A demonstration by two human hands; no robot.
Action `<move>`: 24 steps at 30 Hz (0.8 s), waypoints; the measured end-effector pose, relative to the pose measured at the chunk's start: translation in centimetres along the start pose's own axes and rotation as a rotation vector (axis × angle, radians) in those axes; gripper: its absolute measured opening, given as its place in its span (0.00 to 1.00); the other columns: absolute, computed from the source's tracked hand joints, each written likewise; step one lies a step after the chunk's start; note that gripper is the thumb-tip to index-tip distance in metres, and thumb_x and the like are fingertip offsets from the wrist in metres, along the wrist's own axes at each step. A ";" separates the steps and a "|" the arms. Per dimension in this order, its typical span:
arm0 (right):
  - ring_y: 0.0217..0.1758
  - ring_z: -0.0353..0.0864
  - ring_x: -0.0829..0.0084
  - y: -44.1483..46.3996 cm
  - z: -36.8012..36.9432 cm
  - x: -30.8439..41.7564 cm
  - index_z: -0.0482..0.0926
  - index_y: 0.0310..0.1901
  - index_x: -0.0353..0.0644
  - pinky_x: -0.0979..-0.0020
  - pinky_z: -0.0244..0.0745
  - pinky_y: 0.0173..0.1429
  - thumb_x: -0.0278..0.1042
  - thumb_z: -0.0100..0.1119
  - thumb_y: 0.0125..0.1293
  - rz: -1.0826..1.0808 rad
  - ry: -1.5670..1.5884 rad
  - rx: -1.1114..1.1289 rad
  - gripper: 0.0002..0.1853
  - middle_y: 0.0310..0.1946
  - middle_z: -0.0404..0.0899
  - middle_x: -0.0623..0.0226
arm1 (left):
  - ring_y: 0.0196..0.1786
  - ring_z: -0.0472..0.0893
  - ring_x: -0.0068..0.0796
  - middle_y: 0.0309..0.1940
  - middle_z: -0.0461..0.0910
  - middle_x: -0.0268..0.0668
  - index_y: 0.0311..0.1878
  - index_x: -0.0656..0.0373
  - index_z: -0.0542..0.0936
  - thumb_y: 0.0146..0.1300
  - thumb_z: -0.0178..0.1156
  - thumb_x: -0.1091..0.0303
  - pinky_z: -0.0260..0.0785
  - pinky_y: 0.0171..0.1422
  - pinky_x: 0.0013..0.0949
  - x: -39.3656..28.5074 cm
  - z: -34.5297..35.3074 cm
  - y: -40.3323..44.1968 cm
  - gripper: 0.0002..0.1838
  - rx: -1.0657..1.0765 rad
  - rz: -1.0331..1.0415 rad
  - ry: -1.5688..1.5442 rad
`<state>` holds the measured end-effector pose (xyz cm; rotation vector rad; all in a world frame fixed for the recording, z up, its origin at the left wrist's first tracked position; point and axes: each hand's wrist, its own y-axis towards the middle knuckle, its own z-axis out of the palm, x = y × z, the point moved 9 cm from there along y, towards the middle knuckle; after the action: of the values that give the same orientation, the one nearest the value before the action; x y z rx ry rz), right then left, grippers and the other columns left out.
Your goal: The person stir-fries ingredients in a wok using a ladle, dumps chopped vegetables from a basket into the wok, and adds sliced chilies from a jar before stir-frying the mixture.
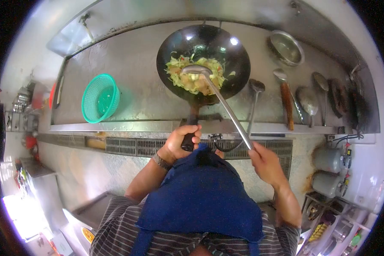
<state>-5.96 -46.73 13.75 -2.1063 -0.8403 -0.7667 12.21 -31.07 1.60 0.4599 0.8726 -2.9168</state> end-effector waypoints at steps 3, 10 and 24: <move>0.23 0.68 0.84 -3.6 -3.1 -1.0 0.76 0.63 0.41 0.75 0.67 0.28 0.36 0.54 0.74 0.143 0.145 0.081 0.19 0.22 0.70 0.76 | 0.28 0.73 0.21 0.30 0.74 0.28 0.48 0.56 0.75 0.67 0.60 0.65 0.67 0.32 0.30 0.3 -0.2 0.1 0.10 -0.003 -0.017 -0.012; 0.22 0.70 0.80 -4.5 -5.1 0.9 0.79 0.55 0.39 0.73 0.68 0.29 0.37 0.53 0.74 0.088 -0.029 0.150 0.15 0.20 0.70 0.73 | 0.28 0.73 0.21 0.31 0.74 0.28 0.48 0.55 0.76 0.67 0.60 0.65 0.68 0.32 0.30 0.1 0.0 0.1 0.10 0.000 -0.023 -0.005; 0.31 0.80 0.65 5.5 -0.9 2.6 0.79 0.56 0.40 0.62 0.74 0.41 0.40 0.54 0.72 -0.072 -0.070 -0.129 0.17 0.27 0.78 0.57 | 0.28 0.74 0.23 0.30 0.75 0.29 0.47 0.55 0.76 0.67 0.60 0.63 0.69 0.32 0.32 0.3 -0.6 0.3 0.10 -0.002 0.005 0.012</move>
<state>-0.49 -49.44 13.87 -2.2385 -0.9309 -0.8075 12.14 -31.01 0.88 0.4795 0.8743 -2.9116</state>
